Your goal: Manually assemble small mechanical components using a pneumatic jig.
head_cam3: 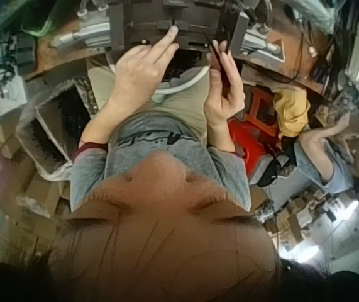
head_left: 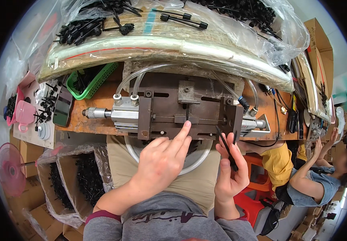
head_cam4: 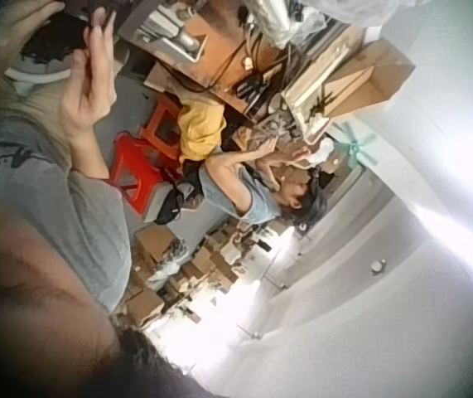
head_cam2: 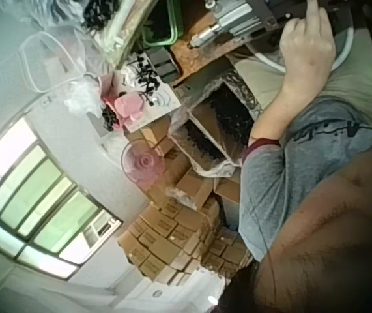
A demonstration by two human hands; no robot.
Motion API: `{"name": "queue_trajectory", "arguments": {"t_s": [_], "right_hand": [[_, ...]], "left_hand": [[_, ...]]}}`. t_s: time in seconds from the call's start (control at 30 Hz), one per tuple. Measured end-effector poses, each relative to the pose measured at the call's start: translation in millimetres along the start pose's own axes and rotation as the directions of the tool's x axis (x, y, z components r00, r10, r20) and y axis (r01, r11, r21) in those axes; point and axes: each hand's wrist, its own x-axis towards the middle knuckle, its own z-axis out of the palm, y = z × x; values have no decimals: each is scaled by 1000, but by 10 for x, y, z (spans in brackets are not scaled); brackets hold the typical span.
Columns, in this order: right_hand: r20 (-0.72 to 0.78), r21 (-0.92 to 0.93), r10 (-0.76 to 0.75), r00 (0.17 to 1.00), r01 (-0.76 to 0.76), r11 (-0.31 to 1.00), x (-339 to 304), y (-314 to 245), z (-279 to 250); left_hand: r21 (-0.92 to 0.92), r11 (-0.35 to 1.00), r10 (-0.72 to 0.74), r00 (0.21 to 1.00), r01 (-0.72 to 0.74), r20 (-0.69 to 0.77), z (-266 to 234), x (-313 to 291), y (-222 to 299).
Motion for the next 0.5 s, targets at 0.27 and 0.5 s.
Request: {"name": "queue_trajectory", "arguments": {"t_s": [0.27, 0.5], "right_hand": [[-35, 173, 141, 989, -133, 976, 11, -32, 55], [-33, 376, 293, 955, -260, 889, 5, 4, 155]], "left_hand": [[7, 999, -33, 998, 33, 47, -32, 21, 11], [-52, 999, -9, 1000, 7, -25, -18, 10, -1]]}}
